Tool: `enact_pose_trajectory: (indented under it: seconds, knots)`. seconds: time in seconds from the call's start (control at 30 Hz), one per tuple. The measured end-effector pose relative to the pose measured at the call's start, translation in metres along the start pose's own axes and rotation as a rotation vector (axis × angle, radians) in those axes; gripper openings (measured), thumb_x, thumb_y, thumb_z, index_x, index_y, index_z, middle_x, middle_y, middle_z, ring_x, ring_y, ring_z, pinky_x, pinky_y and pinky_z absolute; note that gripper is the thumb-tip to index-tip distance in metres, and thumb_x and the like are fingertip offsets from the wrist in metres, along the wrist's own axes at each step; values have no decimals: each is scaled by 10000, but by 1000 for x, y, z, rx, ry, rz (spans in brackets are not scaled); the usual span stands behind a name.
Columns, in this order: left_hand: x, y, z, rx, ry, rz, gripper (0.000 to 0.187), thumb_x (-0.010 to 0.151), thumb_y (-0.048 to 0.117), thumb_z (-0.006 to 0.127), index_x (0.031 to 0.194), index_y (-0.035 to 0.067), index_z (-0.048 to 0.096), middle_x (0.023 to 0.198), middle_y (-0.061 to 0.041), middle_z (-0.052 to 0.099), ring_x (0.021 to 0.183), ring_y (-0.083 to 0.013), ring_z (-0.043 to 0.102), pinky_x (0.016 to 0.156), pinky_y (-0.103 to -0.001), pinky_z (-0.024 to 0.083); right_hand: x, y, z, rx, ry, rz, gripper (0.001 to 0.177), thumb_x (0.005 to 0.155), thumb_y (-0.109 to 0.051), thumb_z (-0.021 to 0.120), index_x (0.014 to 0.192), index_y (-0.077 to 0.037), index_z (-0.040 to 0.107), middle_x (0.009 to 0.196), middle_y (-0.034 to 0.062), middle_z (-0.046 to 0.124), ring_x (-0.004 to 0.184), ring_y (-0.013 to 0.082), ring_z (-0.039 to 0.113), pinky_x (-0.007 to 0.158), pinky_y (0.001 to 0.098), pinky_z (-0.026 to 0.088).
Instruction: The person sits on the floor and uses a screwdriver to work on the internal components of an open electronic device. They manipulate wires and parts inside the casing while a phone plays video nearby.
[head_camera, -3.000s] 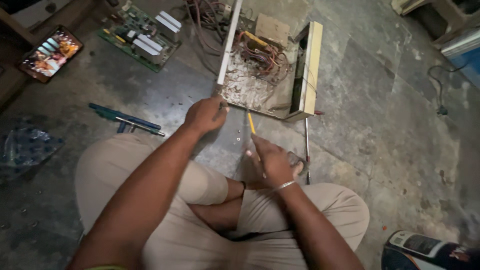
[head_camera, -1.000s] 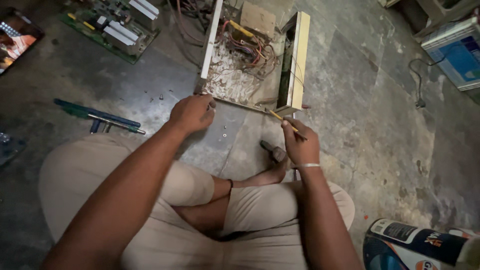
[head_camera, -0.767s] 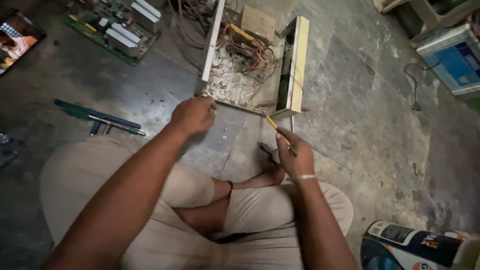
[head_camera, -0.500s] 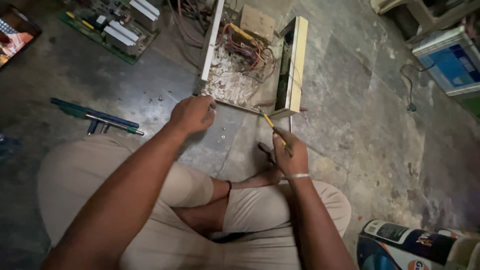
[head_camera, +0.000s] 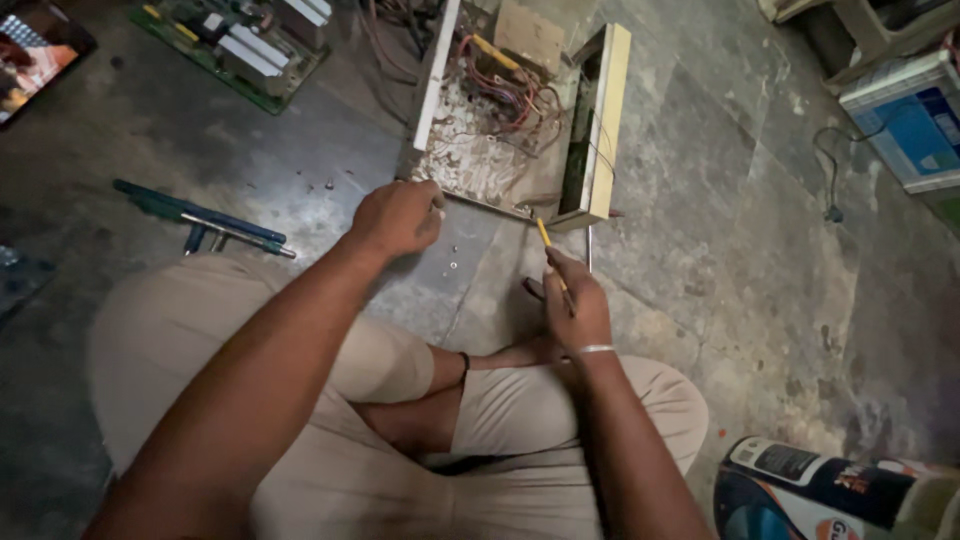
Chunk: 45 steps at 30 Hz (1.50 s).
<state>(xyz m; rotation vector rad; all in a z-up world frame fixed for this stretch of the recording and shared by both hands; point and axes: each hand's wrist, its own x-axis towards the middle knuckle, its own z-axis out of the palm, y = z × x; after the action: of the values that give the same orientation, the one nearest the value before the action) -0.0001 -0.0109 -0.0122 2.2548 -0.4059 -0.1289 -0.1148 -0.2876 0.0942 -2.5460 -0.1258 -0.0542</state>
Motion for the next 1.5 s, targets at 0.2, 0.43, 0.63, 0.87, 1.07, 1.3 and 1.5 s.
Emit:
enact_pose_trajectory:
  seconds: [0.2,0.43,0.63,0.87,1.07,1.3,1.5]
  knots:
    - [3,1,-7,-43,-16,16,275,851,286,676,1065,117,708,973,-159,739,948,-397,681,829,-513,531,-1,-12,-1,-23,-24,5,367,1010,-200,578,1315,-6,636,1218,260,690,1124,410,685,973,416,527]
    - [4,3,-5,-31,-24,6,258,844,269,669,1055,125,708,963,-136,742,955,-375,690,833,-502,536,5,-13,7,-131,-51,32,396,972,-205,610,1339,-58,631,1241,240,685,1052,419,691,903,425,551]
    - [2,1,-3,-54,-10,48,248,854,275,668,1046,123,709,935,-133,738,939,-376,687,828,-505,538,4,-5,5,-121,-9,-97,403,993,-180,596,1364,-26,628,1250,243,680,1088,427,687,925,450,546]
    - [3,3,-7,9,-59,-12,265,853,290,675,1062,130,709,949,-141,739,951,-381,683,833,-515,532,7,-10,6,-132,-88,60,397,981,-243,605,1336,-67,631,1251,210,690,1032,388,710,898,422,562]
    - [3,2,1,42,-82,-12,265,857,290,671,1063,127,714,983,-145,735,963,-372,686,832,-507,535,10,0,3,-55,-6,-60,405,1008,-222,585,1372,-46,619,1237,234,683,1100,414,694,926,433,550]
    - [1,0,-2,2,-59,-1,270,874,296,666,1072,119,712,976,-127,747,975,-364,686,855,-499,532,7,-8,-4,-129,-82,77,413,978,-295,616,1317,-62,650,1219,233,701,1086,406,690,929,428,542]
    - [6,4,1,64,-108,-66,275,835,275,669,1067,138,723,1019,-143,729,981,-371,680,851,-500,531,11,-4,-14,-7,-98,62,424,1005,-278,583,1353,-41,631,1230,236,697,1128,380,691,965,410,526]
